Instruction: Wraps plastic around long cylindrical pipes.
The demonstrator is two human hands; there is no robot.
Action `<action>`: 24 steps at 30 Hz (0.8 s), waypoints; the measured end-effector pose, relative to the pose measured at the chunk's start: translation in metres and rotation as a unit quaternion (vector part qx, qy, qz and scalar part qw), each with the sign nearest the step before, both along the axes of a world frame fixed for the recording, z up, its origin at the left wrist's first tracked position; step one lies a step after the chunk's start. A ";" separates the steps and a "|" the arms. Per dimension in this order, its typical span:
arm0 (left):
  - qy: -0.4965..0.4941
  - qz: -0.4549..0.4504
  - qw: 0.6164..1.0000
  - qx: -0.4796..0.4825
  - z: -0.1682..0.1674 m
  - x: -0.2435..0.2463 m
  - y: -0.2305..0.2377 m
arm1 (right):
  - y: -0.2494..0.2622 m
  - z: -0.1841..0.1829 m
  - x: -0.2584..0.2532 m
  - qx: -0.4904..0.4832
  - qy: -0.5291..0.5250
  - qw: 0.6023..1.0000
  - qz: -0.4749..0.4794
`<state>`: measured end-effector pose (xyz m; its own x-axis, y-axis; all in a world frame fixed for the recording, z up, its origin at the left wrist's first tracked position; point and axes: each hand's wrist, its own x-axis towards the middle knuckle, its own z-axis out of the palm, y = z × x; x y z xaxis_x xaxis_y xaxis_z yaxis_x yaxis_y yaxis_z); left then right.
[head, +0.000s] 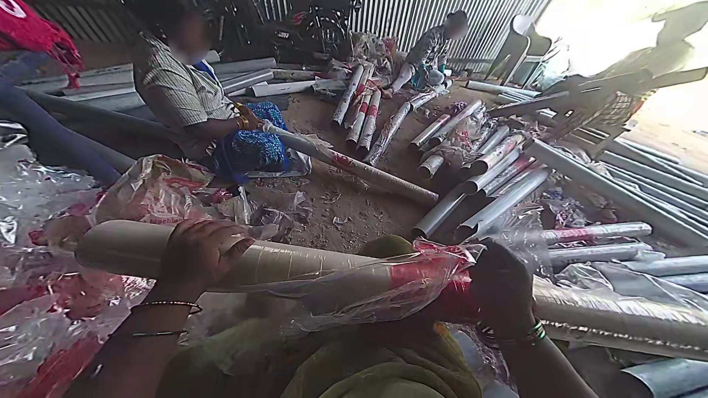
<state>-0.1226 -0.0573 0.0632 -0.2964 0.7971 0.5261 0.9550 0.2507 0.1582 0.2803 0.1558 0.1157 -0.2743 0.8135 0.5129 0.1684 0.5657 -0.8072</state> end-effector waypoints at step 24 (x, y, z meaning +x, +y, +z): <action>-0.387 -0.098 0.840 -0.367 0.048 0.070 0.037 | -0.029 0.016 -0.083 0.292 -0.024 0.946 0.135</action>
<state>-0.0526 -0.0199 0.1108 -0.1483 0.8961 -0.4184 0.6715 0.4018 0.6225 0.1969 0.1266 0.1315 -0.4659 0.2917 0.8354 -0.0168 0.9410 -0.3379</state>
